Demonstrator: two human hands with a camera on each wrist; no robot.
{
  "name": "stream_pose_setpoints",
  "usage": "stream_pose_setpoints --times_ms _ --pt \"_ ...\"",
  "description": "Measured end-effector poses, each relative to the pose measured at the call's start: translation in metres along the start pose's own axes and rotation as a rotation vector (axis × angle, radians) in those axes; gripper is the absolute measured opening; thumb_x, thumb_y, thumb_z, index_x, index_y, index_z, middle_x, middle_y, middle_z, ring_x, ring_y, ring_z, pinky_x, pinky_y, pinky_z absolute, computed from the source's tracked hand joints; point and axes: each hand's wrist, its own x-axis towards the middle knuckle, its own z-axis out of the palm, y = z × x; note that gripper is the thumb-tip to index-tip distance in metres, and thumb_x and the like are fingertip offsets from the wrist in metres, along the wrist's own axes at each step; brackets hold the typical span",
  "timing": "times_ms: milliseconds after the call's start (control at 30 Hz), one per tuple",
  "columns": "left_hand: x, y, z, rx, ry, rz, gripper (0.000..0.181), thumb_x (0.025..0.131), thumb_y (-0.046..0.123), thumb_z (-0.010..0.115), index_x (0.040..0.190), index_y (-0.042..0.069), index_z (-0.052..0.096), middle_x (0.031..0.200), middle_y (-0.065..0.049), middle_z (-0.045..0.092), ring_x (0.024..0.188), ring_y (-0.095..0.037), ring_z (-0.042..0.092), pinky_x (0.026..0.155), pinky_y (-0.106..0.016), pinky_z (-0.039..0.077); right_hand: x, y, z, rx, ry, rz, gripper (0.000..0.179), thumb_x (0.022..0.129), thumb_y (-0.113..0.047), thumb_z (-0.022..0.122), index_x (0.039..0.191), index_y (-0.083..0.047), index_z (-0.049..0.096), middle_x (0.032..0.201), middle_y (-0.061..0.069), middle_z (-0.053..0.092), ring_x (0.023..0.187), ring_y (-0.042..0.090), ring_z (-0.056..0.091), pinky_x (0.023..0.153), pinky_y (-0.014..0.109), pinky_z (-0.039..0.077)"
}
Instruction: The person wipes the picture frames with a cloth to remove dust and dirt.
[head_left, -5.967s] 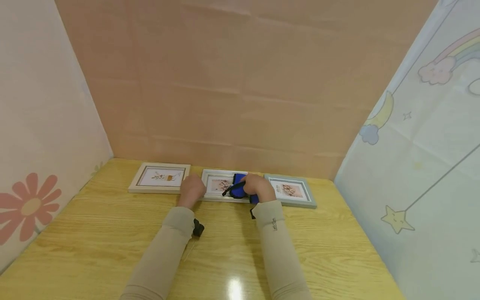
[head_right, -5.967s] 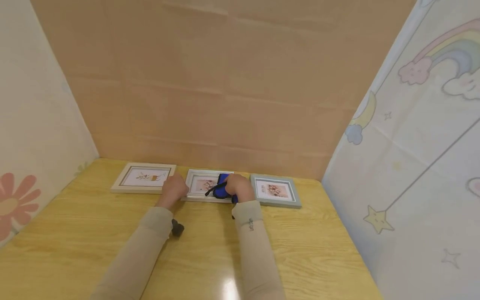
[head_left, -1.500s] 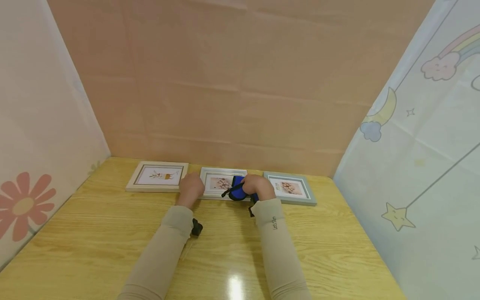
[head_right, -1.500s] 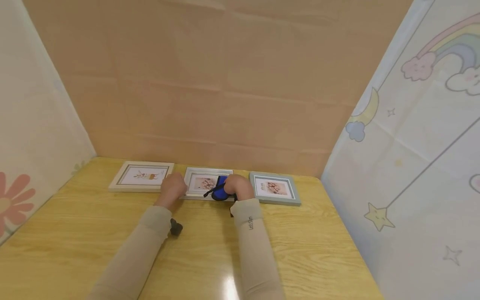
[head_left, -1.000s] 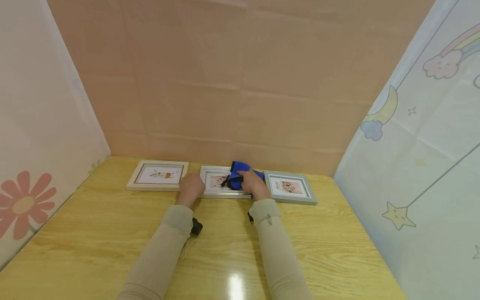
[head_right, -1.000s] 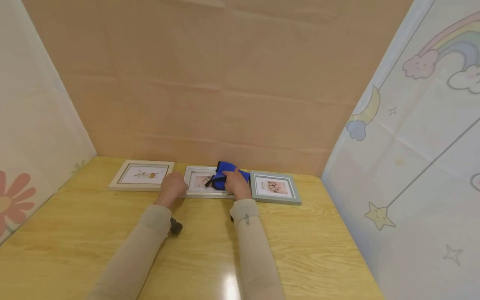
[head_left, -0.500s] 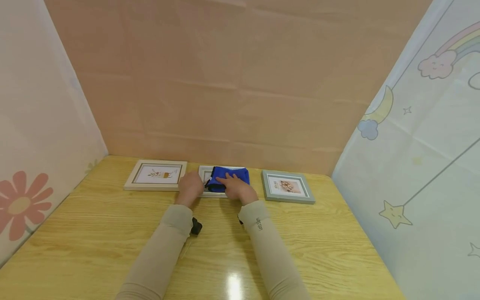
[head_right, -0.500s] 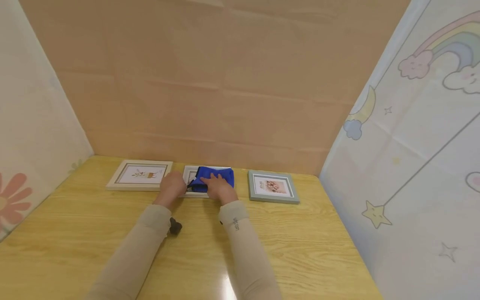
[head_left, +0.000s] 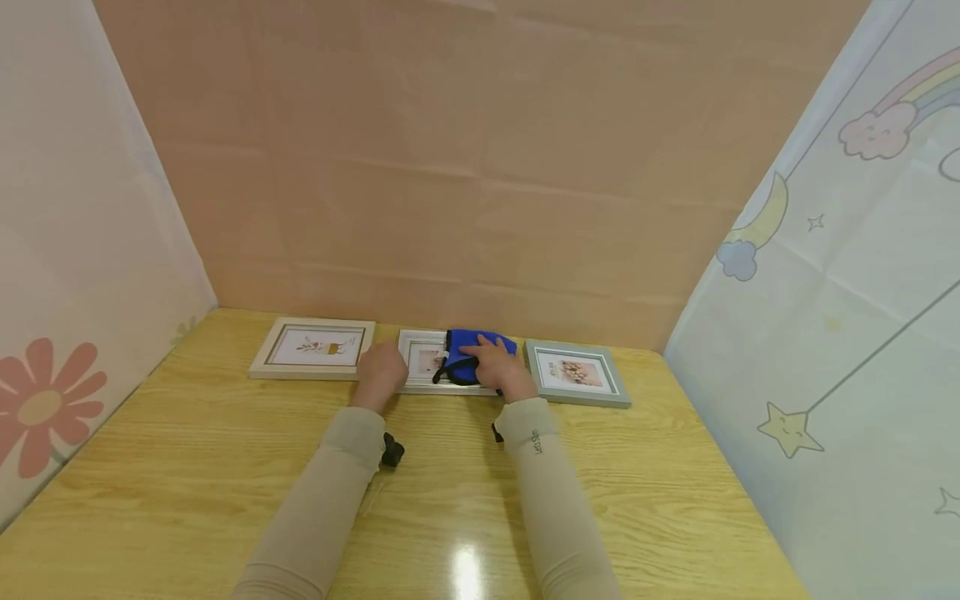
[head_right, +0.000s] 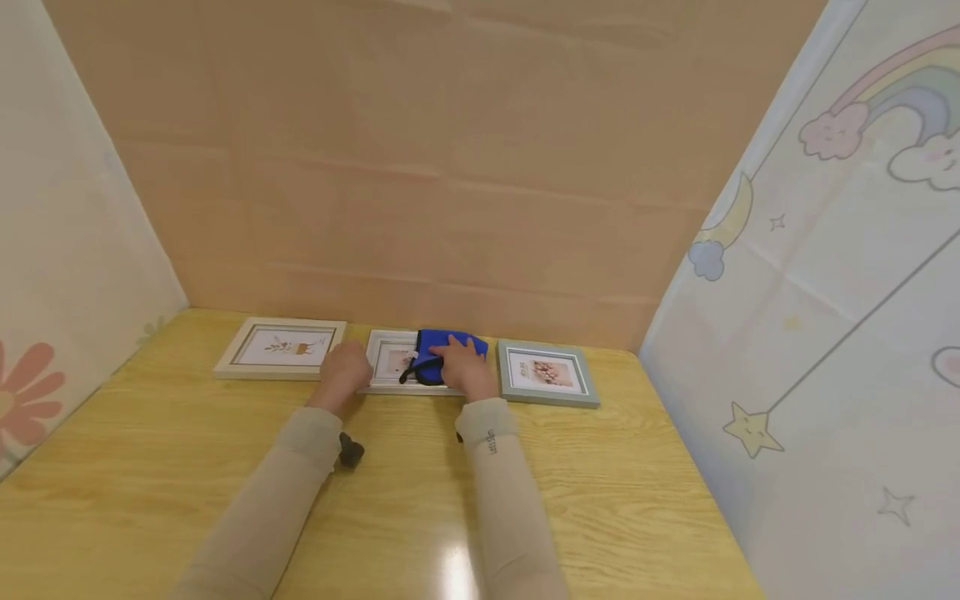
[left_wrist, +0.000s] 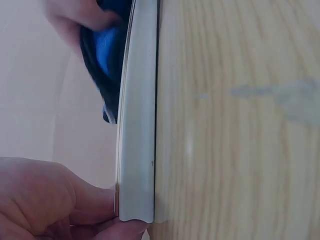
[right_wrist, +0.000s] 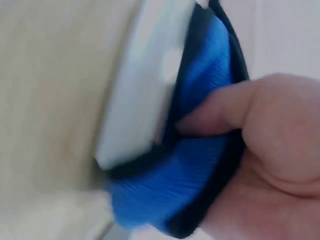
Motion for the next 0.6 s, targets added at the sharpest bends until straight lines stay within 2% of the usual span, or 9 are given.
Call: stream_pose_setpoints --times_ms 100,267,300,367,433,467,500,533,600 --pt "0.000 -0.001 0.000 -0.007 0.005 0.000 0.028 0.102 0.003 0.054 0.078 0.003 0.068 0.086 -0.016 0.076 0.072 -0.025 0.065 0.065 -0.042 0.059 0.006 -0.009 0.010 -0.030 0.022 -0.008 0.067 0.110 0.004 0.036 0.168 -0.029 0.044 0.184 0.010 0.020 0.170 0.051 0.005 0.136 0.071 0.016" --pt "-0.001 -0.004 -0.001 0.001 0.023 0.000 0.019 0.098 0.002 0.059 0.087 0.001 0.073 0.095 -0.018 0.079 0.079 -0.028 0.071 0.074 -0.047 0.063 0.003 -0.027 0.011 -0.088 -0.010 -0.016 0.069 0.110 0.006 0.037 0.166 -0.032 0.046 0.183 0.005 0.027 0.171 0.046 0.012 0.137 0.070 0.015" --pt "-0.002 -0.005 -0.001 0.003 0.027 0.000 0.017 0.097 0.002 0.059 0.090 0.000 0.074 0.097 -0.019 0.080 0.081 -0.029 0.073 0.075 -0.048 0.064 0.001 -0.030 0.009 -0.095 -0.027 -0.030 0.069 0.109 0.006 0.037 0.165 -0.032 0.048 0.182 0.005 0.030 0.171 0.045 0.015 0.137 0.067 0.018" --pt "-0.003 -0.006 -0.002 0.014 0.028 -0.005 0.016 0.098 0.001 0.059 0.095 -0.001 0.075 0.101 -0.020 0.080 0.085 -0.031 0.074 0.077 -0.049 0.064 -0.005 -0.032 0.003 -0.095 -0.066 -0.079 0.068 0.108 0.008 0.037 0.162 -0.030 0.054 0.179 0.005 0.037 0.167 0.039 0.033 0.135 0.057 0.033" --pt "-0.003 -0.007 -0.002 0.032 0.022 -0.006 0.018 0.098 0.002 0.058 0.098 -0.002 0.076 0.103 -0.021 0.080 0.090 -0.033 0.076 0.081 -0.050 0.065 -0.011 -0.030 -0.005 -0.092 -0.105 -0.138 0.067 0.106 0.007 0.036 0.158 -0.029 0.059 0.175 0.006 0.044 0.156 0.030 0.050 0.121 0.041 0.046" --pt "-0.004 -0.007 -0.002 0.040 0.018 -0.005 0.018 0.098 0.002 0.058 0.098 -0.003 0.076 0.104 -0.021 0.080 0.091 -0.034 0.077 0.082 -0.050 0.065 -0.014 -0.029 -0.010 -0.074 -0.126 -0.157 0.066 0.106 0.006 0.037 0.157 -0.028 0.061 0.174 0.007 0.046 0.137 0.026 0.063 0.105 0.036 0.051" --pt "-0.003 -0.007 -0.002 0.051 0.018 -0.004 0.019 0.098 0.002 0.058 0.097 -0.003 0.076 0.104 -0.021 0.081 0.093 -0.035 0.077 0.084 -0.050 0.065 -0.016 -0.026 -0.016 -0.039 -0.148 -0.172 0.065 0.106 0.006 0.037 0.156 -0.028 0.061 0.172 0.009 0.048 0.113 0.023 0.067 0.089 0.034 0.050" --pt "-0.003 -0.007 -0.002 0.062 0.016 -0.006 0.020 0.099 0.003 0.057 0.096 -0.003 0.076 0.104 -0.021 0.081 0.094 -0.036 0.077 0.085 -0.050 0.065 -0.019 -0.022 -0.021 0.011 -0.164 -0.178 0.065 0.106 0.004 0.037 0.156 -0.028 0.061 0.170 0.010 0.050 0.092 0.020 0.063 0.077 0.034 0.046" --pt "-0.001 -0.007 -0.002 0.071 0.009 -0.014 0.021 0.100 0.003 0.057 0.093 -0.002 0.077 0.103 -0.021 0.081 0.094 -0.037 0.078 0.085 -0.050 0.065 -0.024 -0.011 -0.032 0.143 -0.185 -0.162 0.063 0.107 0.000 0.038 0.159 -0.029 0.057 0.168 0.013 0.049 0.070 0.017 0.051 0.067 0.031 0.041"
